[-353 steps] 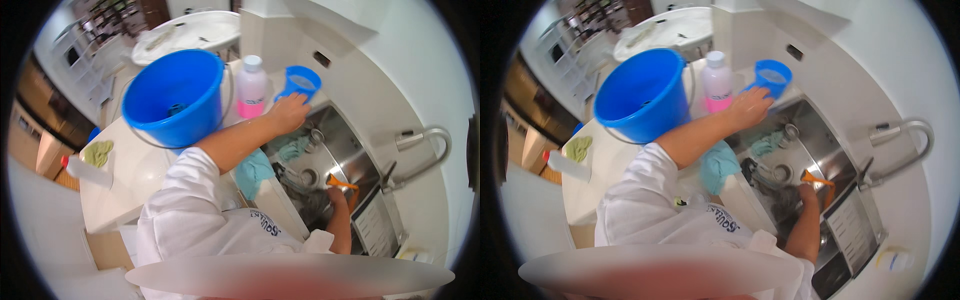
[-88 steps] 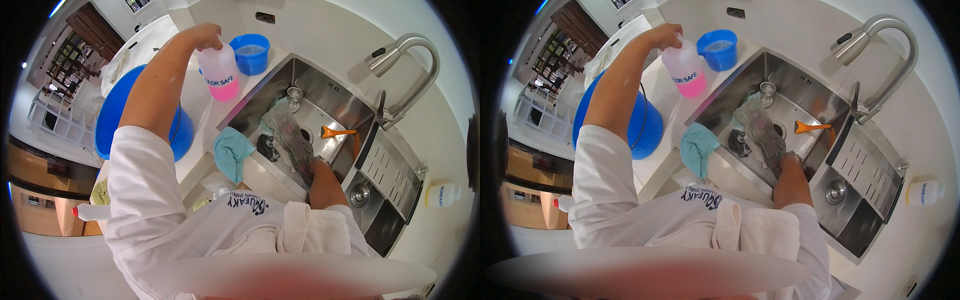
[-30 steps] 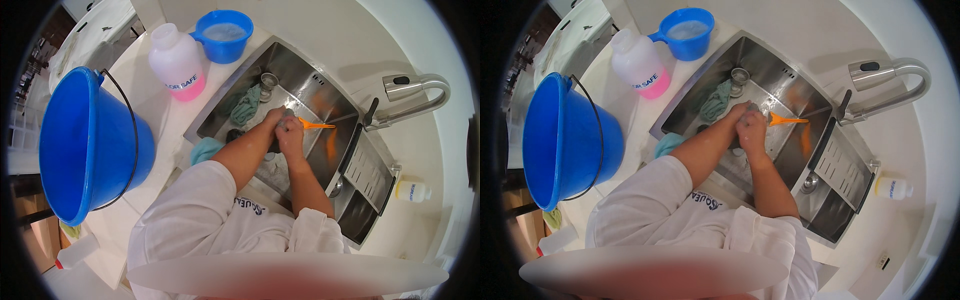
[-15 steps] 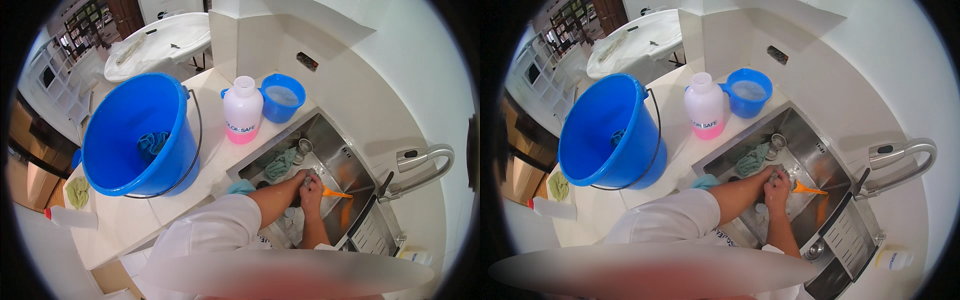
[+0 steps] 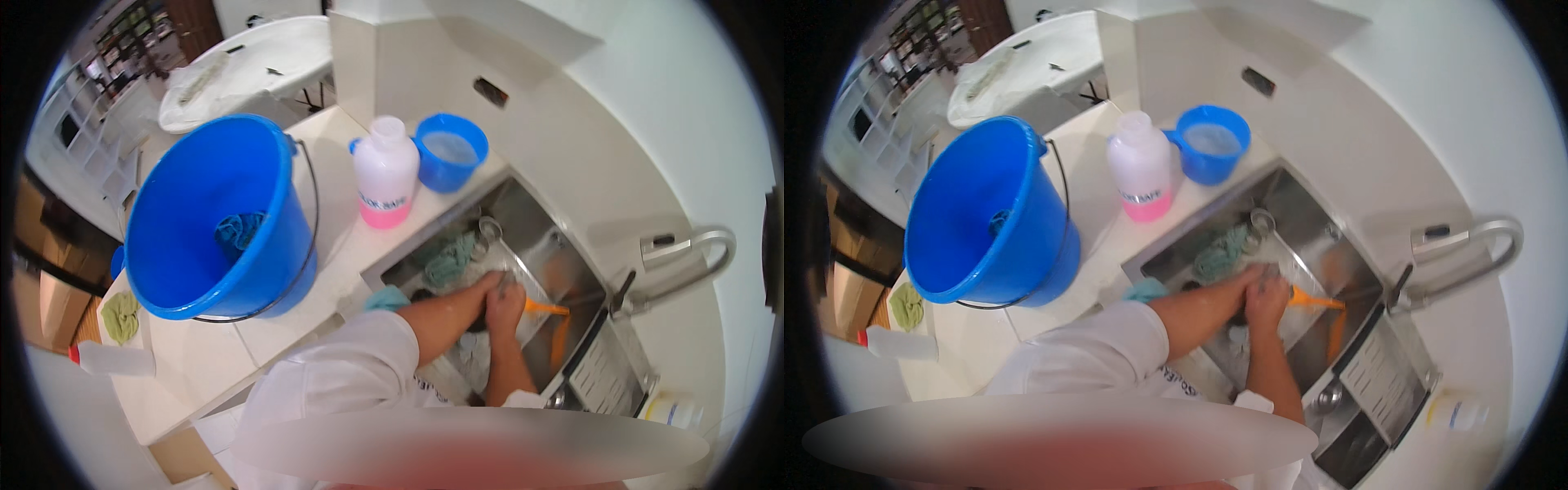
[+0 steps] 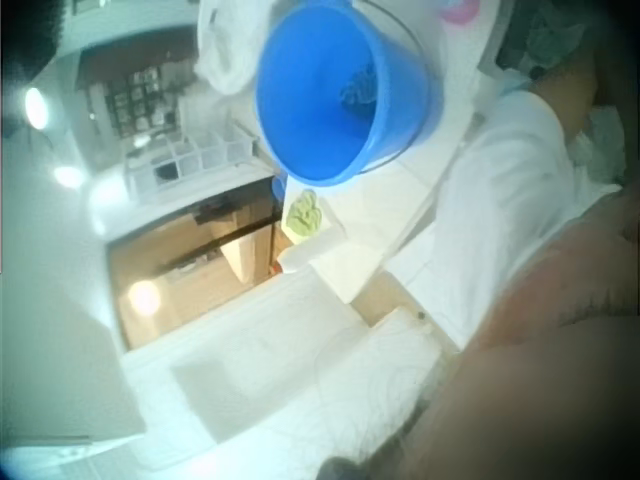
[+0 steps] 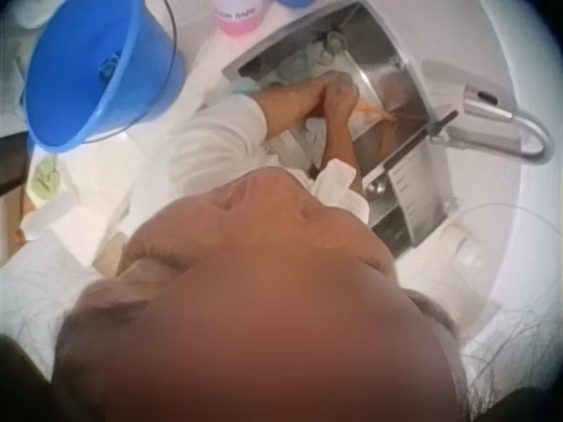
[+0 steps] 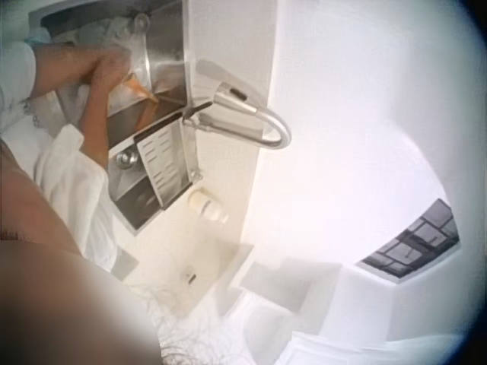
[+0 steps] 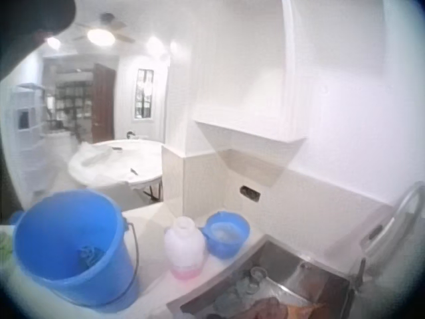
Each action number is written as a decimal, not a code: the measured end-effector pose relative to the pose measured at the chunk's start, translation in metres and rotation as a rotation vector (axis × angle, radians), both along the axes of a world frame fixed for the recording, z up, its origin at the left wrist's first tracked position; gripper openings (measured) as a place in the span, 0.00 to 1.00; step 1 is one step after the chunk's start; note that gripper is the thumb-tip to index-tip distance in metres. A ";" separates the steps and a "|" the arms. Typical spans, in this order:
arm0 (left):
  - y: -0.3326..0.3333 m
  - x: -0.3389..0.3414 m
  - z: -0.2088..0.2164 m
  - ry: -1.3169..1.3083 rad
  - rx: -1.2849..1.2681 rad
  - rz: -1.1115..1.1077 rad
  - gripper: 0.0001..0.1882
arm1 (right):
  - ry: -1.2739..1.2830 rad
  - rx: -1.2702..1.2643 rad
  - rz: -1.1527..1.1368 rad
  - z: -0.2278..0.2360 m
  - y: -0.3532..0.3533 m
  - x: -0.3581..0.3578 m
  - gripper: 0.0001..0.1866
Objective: The person washes multiple cloths in a kitchen sink using running water and cleaning solutions. They scrub and rinse the cloths, then place them into a blue bucket. The person also handles a green cloth and a yellow cloth during the process.
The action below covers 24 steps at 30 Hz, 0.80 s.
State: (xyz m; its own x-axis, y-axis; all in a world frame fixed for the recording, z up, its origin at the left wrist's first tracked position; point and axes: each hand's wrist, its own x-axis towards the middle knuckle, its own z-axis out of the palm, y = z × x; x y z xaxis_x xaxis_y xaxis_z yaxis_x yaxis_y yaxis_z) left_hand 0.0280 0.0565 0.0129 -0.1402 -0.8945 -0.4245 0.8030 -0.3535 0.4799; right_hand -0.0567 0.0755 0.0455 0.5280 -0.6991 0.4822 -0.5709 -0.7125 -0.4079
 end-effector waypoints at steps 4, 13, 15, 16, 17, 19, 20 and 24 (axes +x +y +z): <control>0.005 -0.007 0.020 -0.106 0.148 -0.213 0.15 | -0.255 0.055 -0.260 0.018 -0.027 -0.024 0.09; 0.013 0.008 0.043 -0.044 -0.239 -0.424 0.09 | -0.346 0.437 0.130 0.063 -0.034 -0.089 0.08; 0.011 0.010 0.041 -0.209 -0.260 -0.383 0.07 | -0.305 0.472 0.189 0.063 -0.031 -0.097 0.07; 0.010 0.008 0.041 -0.244 -0.278 -0.345 0.07 | -0.296 0.522 0.217 0.063 -0.030 -0.100 0.06; 0.009 0.007 0.041 -0.264 -0.312 -0.305 0.07 | -0.298 0.570 0.241 0.061 -0.028 -0.103 0.06; 0.008 0.003 0.043 -0.368 -0.387 -0.295 0.07 | -0.412 0.986 0.107 0.055 -0.026 -0.104 0.10; 0.008 0.000 0.044 -0.455 -0.432 -0.326 0.07 | -0.478 1.187 0.029 0.052 -0.025 -0.102 0.13; 0.010 0.000 0.052 -0.556 -0.511 -0.345 0.06 | -0.198 1.169 0.083 0.040 -0.022 -0.089 0.17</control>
